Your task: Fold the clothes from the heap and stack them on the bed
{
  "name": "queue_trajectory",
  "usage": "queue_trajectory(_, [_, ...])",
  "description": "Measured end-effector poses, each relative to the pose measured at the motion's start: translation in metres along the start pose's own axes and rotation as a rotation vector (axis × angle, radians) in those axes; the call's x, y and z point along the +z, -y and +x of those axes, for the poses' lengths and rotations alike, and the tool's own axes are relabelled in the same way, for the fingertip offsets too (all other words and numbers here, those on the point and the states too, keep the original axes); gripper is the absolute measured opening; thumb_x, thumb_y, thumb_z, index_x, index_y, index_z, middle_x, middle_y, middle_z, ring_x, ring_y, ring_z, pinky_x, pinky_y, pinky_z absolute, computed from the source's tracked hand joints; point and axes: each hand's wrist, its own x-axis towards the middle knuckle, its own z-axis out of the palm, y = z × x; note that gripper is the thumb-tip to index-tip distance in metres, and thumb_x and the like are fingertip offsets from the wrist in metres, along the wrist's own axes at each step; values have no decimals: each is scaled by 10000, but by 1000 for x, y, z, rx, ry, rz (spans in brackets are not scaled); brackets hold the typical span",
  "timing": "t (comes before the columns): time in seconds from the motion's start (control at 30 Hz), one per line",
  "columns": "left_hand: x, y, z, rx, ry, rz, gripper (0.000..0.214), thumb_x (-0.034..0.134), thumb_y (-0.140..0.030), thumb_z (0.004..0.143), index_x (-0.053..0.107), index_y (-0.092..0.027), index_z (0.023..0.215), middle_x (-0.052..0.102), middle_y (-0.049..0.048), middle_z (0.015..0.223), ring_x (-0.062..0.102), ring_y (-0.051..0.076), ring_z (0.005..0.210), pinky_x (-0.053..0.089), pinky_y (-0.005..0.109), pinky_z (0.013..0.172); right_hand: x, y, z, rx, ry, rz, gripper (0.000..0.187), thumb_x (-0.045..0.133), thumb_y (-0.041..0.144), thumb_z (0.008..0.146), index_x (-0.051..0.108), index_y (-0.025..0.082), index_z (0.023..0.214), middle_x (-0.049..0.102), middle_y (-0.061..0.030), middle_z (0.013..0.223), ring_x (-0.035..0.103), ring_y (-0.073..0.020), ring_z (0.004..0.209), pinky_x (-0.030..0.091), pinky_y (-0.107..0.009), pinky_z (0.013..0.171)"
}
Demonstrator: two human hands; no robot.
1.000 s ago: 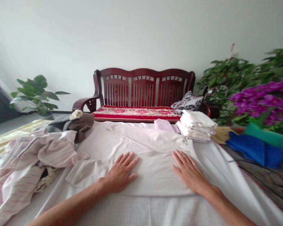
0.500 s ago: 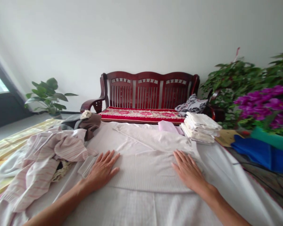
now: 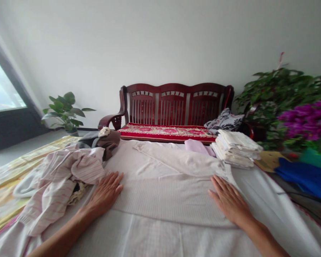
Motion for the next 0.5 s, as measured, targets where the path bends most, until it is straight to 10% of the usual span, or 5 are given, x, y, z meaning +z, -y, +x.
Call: queue_trajectory(0.5, [1,2,1,141,-147,-17,488,363,-253,975,552,-168,1417,535,110,1485,474,272,1393,393,462,1156,-7,7,3,90,101,47,617,306,504,996,494,142,1460,498,-142,1509,475,-284,1371,383,-469,1123])
